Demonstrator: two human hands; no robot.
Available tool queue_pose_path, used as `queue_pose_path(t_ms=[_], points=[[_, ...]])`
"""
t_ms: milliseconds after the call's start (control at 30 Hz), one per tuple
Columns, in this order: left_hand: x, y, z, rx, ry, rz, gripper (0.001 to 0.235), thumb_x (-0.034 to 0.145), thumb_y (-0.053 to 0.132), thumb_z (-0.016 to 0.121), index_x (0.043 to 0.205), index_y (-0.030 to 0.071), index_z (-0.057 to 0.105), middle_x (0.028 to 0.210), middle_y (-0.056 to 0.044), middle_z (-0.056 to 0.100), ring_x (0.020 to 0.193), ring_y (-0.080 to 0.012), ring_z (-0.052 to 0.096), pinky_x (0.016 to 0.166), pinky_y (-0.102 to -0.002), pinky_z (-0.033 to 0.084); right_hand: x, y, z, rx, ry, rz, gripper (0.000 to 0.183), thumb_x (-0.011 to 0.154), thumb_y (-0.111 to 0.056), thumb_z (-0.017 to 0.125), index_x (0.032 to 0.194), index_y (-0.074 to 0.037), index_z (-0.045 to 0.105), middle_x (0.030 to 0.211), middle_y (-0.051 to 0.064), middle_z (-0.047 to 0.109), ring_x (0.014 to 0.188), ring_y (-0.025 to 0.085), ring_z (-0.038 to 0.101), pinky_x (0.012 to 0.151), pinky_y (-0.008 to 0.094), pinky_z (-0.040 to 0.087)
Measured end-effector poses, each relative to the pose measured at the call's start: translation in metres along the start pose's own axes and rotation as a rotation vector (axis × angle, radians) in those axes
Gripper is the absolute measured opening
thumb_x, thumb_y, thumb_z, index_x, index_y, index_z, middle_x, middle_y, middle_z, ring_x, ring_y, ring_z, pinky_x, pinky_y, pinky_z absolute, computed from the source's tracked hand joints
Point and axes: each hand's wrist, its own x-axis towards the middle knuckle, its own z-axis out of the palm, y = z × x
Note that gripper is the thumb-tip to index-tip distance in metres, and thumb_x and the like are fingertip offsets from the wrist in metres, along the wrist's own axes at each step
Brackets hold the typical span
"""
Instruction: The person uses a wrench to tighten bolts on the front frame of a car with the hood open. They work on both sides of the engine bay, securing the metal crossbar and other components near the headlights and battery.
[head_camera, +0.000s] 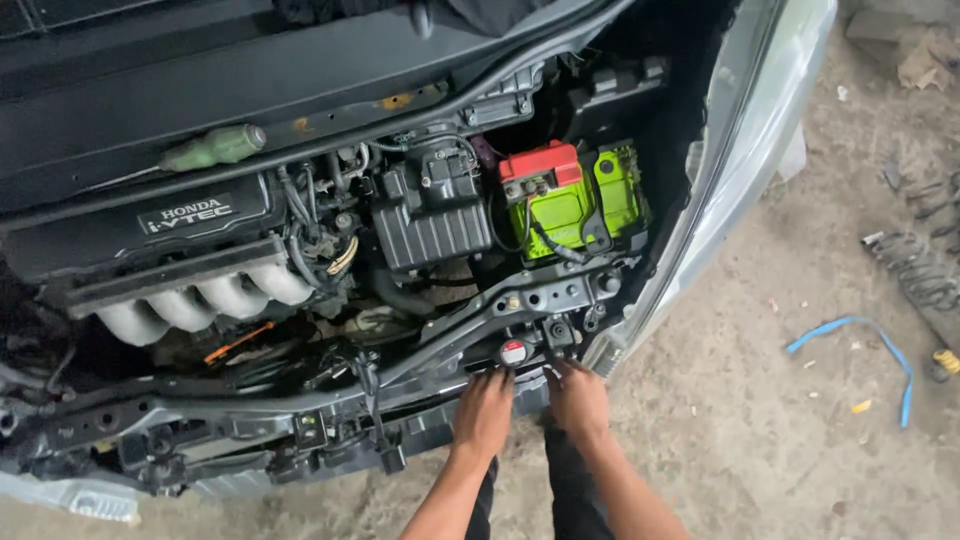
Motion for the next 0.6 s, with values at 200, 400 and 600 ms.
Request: queue_pose_path(t_ms=[200,400,600], points=[[0.003,-0.029,0.07,0.175,0.023,0.043,0.035,0.091,0.009,0.057,0.123,0.011,0.072,0.114,-0.007,0.071,0.082,-0.028,0.072,0.061,-0.042,0.059,-0.003,-0.008,0.021,-0.58,0.081,-0.397,0.035,0.081,-0.013,0.059,0.115,-0.017,0.07,0.126,0.0,0.065,0.066,0.028,0.073,0.045,0.046,0.056],[0.005,-0.051,0.12,0.401,0.154,0.119,0.022,0.082,0.011,0.062,0.099,0.02,0.072,0.084,-0.003,0.062,0.06,-0.0217,0.065,0.048,-0.039,0.053,0.014,0.046,0.058,-0.685,0.258,-0.673,0.052,0.077,-0.013,0.062,0.129,-0.01,0.068,0.129,0.005,0.068,0.063,0.027,0.073,0.04,0.044,0.055],[0.015,-0.046,0.1,0.328,0.022,0.073,0.018,0.079,0.005,0.067,0.081,0.02,0.076,0.068,0.0,0.069,0.059,-0.0249,0.072,0.049,-0.043,0.058,0.038,0.029,0.057,-0.61,0.166,-0.709,0.009,0.076,-0.015,0.063,0.079,-0.019,0.071,0.073,0.005,0.07,0.058,0.034,0.069,0.051,0.046,0.055]])
